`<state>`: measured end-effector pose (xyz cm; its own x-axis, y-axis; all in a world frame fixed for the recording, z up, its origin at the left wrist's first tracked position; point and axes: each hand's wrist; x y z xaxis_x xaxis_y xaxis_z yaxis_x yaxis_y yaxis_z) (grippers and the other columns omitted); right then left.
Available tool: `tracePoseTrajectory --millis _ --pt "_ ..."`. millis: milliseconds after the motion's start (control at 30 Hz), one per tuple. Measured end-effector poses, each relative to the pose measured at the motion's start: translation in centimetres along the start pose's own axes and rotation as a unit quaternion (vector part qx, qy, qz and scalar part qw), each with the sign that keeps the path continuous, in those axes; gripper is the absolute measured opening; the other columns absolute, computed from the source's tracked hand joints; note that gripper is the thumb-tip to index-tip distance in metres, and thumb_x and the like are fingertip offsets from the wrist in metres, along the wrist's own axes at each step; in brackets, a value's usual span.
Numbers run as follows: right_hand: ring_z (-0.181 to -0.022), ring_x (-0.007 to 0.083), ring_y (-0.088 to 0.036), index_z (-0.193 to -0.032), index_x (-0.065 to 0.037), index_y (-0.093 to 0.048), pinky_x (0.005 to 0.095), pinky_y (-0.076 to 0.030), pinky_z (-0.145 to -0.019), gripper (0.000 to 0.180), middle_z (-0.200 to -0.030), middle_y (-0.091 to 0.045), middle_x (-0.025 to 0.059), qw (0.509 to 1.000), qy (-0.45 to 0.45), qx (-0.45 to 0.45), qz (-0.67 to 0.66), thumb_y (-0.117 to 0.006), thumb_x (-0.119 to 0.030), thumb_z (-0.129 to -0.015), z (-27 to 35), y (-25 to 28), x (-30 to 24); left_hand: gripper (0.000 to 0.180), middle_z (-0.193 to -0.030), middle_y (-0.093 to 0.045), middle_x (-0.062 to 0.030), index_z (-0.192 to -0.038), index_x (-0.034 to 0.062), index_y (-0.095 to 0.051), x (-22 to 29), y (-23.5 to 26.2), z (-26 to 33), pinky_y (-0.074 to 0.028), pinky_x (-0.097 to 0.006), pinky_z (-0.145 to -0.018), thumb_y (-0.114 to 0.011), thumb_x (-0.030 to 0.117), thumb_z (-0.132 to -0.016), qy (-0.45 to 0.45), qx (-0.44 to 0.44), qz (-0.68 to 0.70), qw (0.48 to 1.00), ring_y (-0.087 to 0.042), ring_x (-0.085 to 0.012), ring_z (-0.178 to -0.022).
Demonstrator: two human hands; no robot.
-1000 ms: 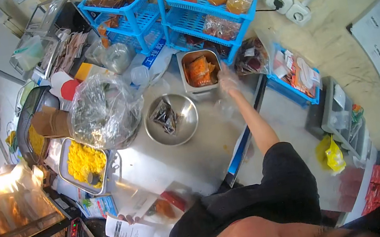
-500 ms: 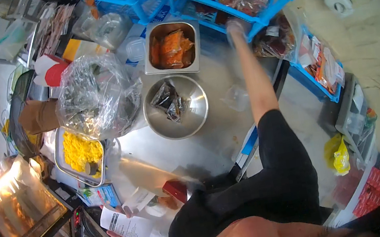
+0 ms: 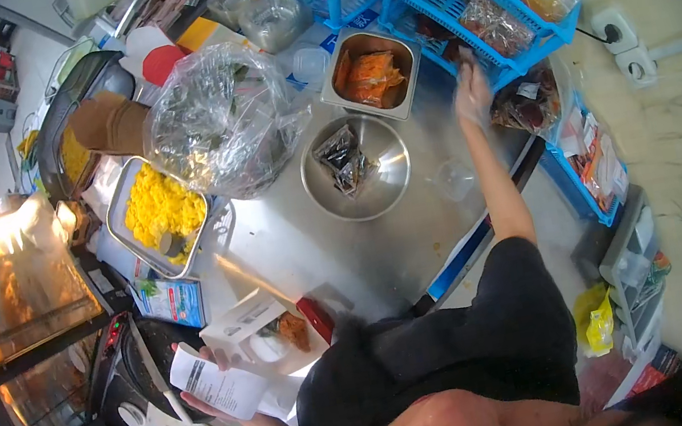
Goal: The person packs a food order by placing boxes into a plastic bag, including several cans, and handing the completed package to someone through a service window. They also check the order receipt and prepare a new box by placing rice and fried chicken inside.
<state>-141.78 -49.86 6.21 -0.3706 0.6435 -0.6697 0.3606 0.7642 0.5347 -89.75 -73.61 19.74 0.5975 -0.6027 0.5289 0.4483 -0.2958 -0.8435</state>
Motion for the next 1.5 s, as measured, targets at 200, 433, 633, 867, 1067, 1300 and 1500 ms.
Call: tracePoseTrajectory --millis 200,433,633,867,1067,1300,1500 --pt "-0.09 0.0174 -0.057 -0.112 -0.008 -0.05 0.0294 -0.048 -0.07 0.031 -0.102 -0.058 0.0079 0.768 -0.322 -0.205 -0.515 -0.049 -0.028 -0.089 8.4 8.9 -11.7 0.075 -0.096 -0.04 -0.01 -0.137 0.0205 -0.017 2.2 1.8 3.2 -0.034 -0.037 -0.071 -0.057 0.042 -0.077 -0.001 -0.049 0.007 0.999 -0.038 -0.0187 -0.077" --pt "-0.083 0.0147 -0.058 -0.109 -0.009 -0.047 0.0262 -0.047 -0.07 0.032 -0.095 -0.059 0.0071 0.66 -0.302 -0.621 -0.297 -0.057 -0.025 -0.084 26.0 13.4 -19.2 0.074 -0.097 -0.039 -0.0108 -0.138 0.0214 -0.017 5.7 5.2 9.6 -0.032 -0.037 -0.067 -0.052 0.048 -0.078 -0.077 -0.053 0.083 0.992 -0.037 -0.0197 -0.076" --pt "-0.111 0.0221 -0.045 -0.13 -0.005 -0.033 0.0358 -0.037 -0.093 0.047 -0.123 -0.043 0.0157 0.738 -0.173 -0.573 -0.313 -0.047 -0.013 -0.087 43.0 12.4 -21.0 0.076 -0.099 -0.039 -0.0105 -0.139 0.0187 -0.015 9.3 8.9 16.0 -0.033 -0.036 -0.07 -0.056 0.038 -0.077 -0.091 -0.04 0.053 0.994 -0.036 -0.0188 -0.077" --pt "-0.124 0.0378 -0.026 -0.133 -0.005 -0.029 0.0461 -0.018 -0.104 0.063 -0.137 -0.026 0.0203 0.903 0.16 -0.393 -0.069 -0.052 -0.014 -0.075 45.2 13.4 -26.6 0.091 -0.086 -0.047 -0.0074 -0.138 0.0161 -0.017 9.5 10.7 20.1 -0.041 -0.03 -0.071 -0.063 0.005 -0.061 -0.055 0.133 -0.349 0.926 -0.046 -0.0149 -0.076" --pt "-0.131 0.0344 -0.014 -0.137 -0.003 -0.013 0.0423 -0.013 -0.106 0.068 -0.14 -0.018 0.0208 0.856 -0.069 -0.364 -0.359 -0.051 -0.024 -0.084 45.5 14.3 -36.0 0.087 -0.134 -0.027 -0.0071 -0.135 0.0105 -0.022 1.9 8.9 20.0 -0.032 -0.032 -0.097 -0.066 -0.001 -0.061 -0.07 0.021 -0.607 0.791 -0.035 -0.0182 -0.117" --pt "-0.13 0.0252 -0.02 -0.137 -0.003 -0.008 0.0365 -0.019 -0.105 0.065 -0.142 -0.013 0.0174 0.745 -0.05 -0.379 -0.546 -0.047 -0.019 -0.088 46.9 18.1 -39.3 0.086 -0.106 -0.04 -0.0142 -0.127 -0.0013 -0.029 1.2 14.5 22.0 -0.039 -0.03 -0.072 -0.071 0.024 -0.056 -0.4 0.1 -0.535 0.737 -0.046 -0.023 -0.086" --pt "-0.128 0.0271 -0.023 -0.135 0.0 -0.014 0.0365 -0.019 -0.105 0.06 -0.139 -0.02 0.0187 0.838 -0.161 -0.182 -0.489 -0.046 -0.013 -0.087 44.2 17.8 -39.8 0.081 -0.106 -0.04 -0.0107 -0.126 0.0024 -0.031 0.8 9.5 20.7 -0.037 -0.03 -0.073 -0.072 0.017 -0.058 -0.32 0.102 -0.532 0.778 -0.043 -0.0188 -0.085"
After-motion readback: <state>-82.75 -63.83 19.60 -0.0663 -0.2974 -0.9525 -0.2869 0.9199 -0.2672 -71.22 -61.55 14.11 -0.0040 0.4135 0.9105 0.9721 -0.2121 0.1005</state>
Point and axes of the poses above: each hand's wrist, its own z-axis away from the middle knuckle, its own y-axis out of the back of the hand, x = y × z
